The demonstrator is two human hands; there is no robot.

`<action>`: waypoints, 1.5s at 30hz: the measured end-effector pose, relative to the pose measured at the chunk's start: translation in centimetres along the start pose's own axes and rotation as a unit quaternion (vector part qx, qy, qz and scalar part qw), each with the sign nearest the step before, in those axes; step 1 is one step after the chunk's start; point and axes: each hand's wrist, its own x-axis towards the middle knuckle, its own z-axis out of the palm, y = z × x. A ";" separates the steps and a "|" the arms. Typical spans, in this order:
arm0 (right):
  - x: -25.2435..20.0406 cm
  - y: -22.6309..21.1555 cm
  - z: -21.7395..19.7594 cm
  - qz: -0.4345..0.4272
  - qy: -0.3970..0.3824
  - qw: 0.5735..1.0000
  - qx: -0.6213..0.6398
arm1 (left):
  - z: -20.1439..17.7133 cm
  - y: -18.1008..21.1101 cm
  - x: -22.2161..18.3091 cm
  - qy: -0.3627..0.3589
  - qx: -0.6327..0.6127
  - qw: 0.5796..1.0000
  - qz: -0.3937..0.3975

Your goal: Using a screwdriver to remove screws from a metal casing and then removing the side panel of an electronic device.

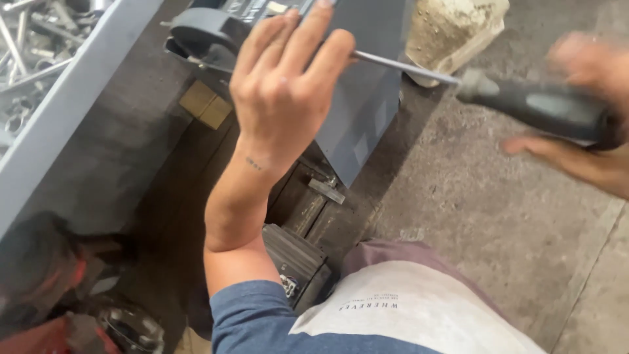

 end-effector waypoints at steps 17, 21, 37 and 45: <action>-1.2 7.7 2.0 -0.455 0.094 0.885 -0.044 | -0.3 4.0 1.6 0.058 -0.032 0.992 0.106; -3.0 6.0 2.5 -0.194 -0.018 0.965 0.175 | -0.1 4.3 1.8 0.096 -0.049 0.992 0.069; -1.6 6.4 1.7 -0.267 0.043 0.960 0.072 | 1.1 5.1 2.4 0.154 -0.098 0.980 0.084; -0.7 9.9 1.9 -0.536 0.212 0.780 -0.246 | 0.9 5.4 1.4 0.038 -0.079 0.993 0.082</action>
